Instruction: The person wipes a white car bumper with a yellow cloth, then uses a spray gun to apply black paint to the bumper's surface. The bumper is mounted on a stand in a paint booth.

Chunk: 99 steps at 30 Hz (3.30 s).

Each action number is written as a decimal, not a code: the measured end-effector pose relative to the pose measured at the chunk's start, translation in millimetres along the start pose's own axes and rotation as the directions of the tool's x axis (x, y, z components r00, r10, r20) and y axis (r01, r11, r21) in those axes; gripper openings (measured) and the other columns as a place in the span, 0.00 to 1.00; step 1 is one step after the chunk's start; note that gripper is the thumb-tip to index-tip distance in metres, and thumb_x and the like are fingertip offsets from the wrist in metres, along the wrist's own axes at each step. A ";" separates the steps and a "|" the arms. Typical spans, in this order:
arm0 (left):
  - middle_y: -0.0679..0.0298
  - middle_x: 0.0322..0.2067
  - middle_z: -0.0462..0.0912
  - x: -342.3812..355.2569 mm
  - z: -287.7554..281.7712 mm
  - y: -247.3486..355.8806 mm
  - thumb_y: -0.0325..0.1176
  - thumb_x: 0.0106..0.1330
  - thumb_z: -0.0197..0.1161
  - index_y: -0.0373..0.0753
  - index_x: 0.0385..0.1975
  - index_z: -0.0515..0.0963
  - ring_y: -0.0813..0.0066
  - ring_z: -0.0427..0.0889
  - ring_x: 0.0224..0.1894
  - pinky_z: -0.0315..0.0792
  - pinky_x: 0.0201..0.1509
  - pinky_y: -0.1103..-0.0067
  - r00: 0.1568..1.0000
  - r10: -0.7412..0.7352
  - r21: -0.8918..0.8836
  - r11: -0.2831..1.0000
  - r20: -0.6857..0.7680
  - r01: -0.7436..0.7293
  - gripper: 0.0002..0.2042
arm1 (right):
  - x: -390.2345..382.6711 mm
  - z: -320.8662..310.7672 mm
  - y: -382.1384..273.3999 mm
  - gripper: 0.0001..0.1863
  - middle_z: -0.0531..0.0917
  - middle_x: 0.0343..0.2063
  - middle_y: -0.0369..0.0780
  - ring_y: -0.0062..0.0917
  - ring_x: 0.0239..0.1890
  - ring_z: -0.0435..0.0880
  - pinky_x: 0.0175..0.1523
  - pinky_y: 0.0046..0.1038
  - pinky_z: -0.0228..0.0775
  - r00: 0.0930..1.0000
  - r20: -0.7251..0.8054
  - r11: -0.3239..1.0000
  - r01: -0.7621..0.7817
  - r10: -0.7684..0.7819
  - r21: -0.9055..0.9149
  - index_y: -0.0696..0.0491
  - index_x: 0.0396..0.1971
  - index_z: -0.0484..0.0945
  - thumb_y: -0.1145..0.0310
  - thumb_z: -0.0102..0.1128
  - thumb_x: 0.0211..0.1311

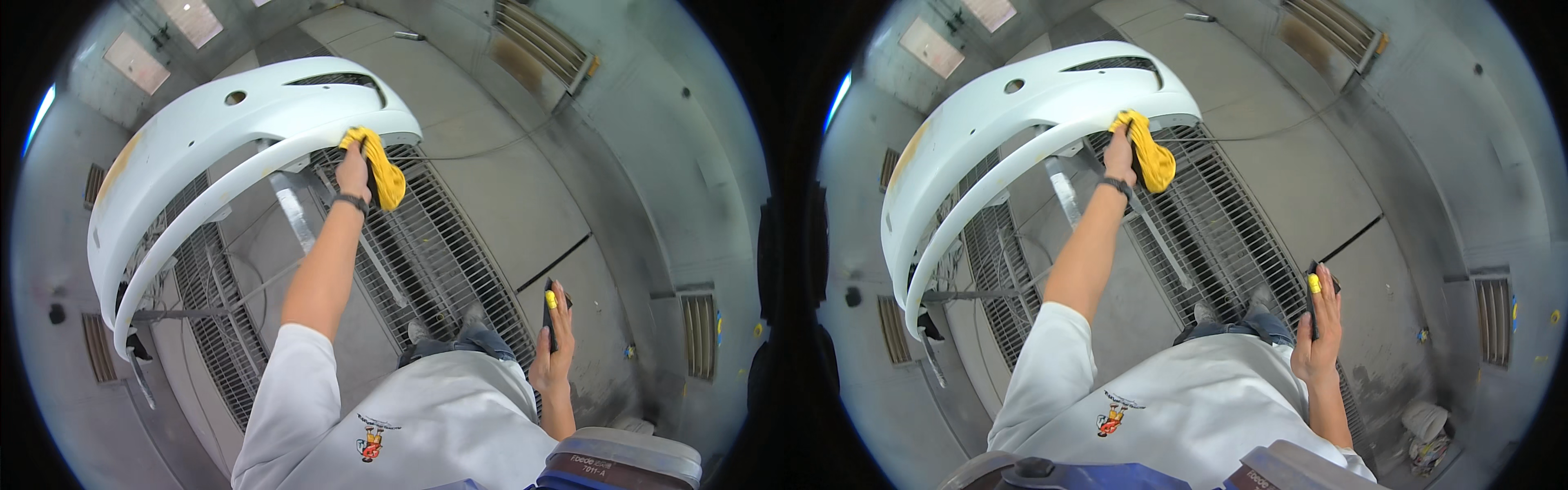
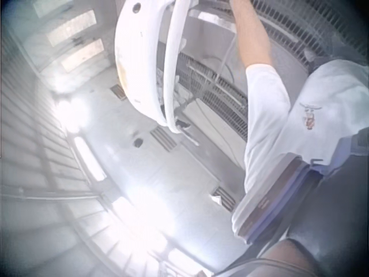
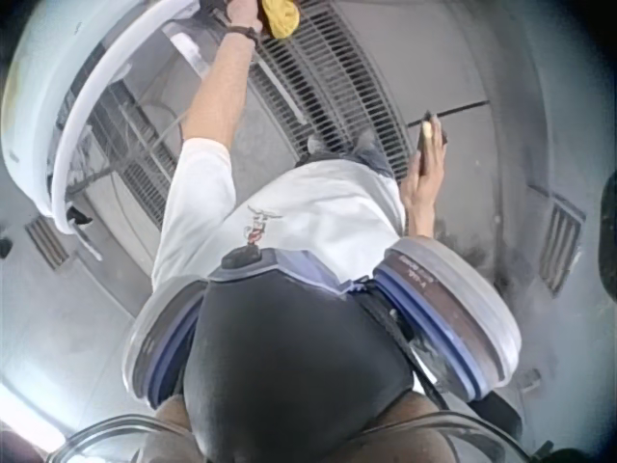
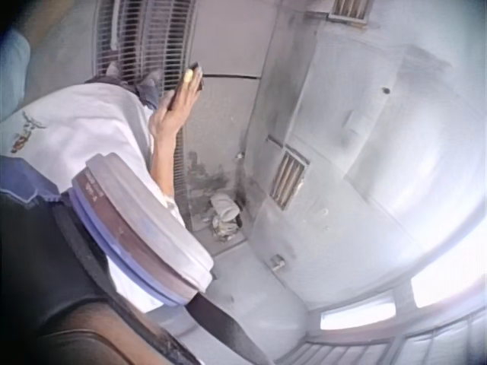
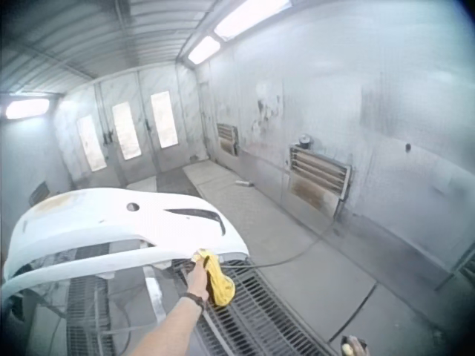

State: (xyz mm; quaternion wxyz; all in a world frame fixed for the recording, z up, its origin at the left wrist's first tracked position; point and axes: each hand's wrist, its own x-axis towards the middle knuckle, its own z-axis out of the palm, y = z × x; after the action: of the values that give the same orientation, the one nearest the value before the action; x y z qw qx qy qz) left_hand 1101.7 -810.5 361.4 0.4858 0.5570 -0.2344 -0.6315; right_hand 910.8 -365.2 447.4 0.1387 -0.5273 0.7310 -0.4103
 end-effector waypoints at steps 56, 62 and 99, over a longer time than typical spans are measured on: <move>0.55 0.56 0.83 -733.1 141.2 -746.8 0.40 0.72 0.49 0.50 0.58 0.80 0.54 0.84 0.55 0.78 0.60 0.59 0.609 -0.775 0.398 -0.511 0.170 -0.762 0.19 | -891.3 -761.7 867.1 0.46 0.59 0.77 0.50 0.55 0.77 0.55 0.72 0.70 0.49 -0.305 0.107 -0.244 -0.456 0.946 0.856 0.49 0.79 0.52 0.32 0.45 0.73; 0.55 0.54 0.84 -842.0 47.9 -785.3 0.42 0.73 0.50 0.48 0.57 0.80 0.56 0.84 0.53 0.78 0.57 0.61 0.701 -0.701 0.926 -0.167 0.130 -0.339 0.18 | -706.9 -551.8 784.2 0.37 0.77 0.65 0.50 0.43 0.74 0.66 0.74 0.43 0.61 0.002 0.472 -0.109 -0.972 0.882 0.208 0.54 0.66 0.76 0.39 0.54 0.71; 0.58 0.39 0.87 -285.4 273.3 -580.3 0.43 0.75 0.60 0.38 0.46 0.80 0.67 0.85 0.36 0.81 0.39 0.71 0.908 -0.394 0.033 0.915 -0.141 0.402 0.14 | 640.3 -248.7 633.4 0.22 0.88 0.32 0.40 0.26 0.33 0.86 0.42 0.32 0.77 0.785 0.619 0.990 0.095 -0.011 -0.102 0.53 0.54 0.83 0.55 0.60 0.68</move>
State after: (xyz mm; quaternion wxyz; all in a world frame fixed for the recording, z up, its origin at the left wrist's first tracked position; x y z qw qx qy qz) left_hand 616.4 -385.2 85.1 0.3440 0.6480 -0.1025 -0.6717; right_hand 77.0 -750.9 277.5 0.3241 -0.6604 0.6552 -0.1717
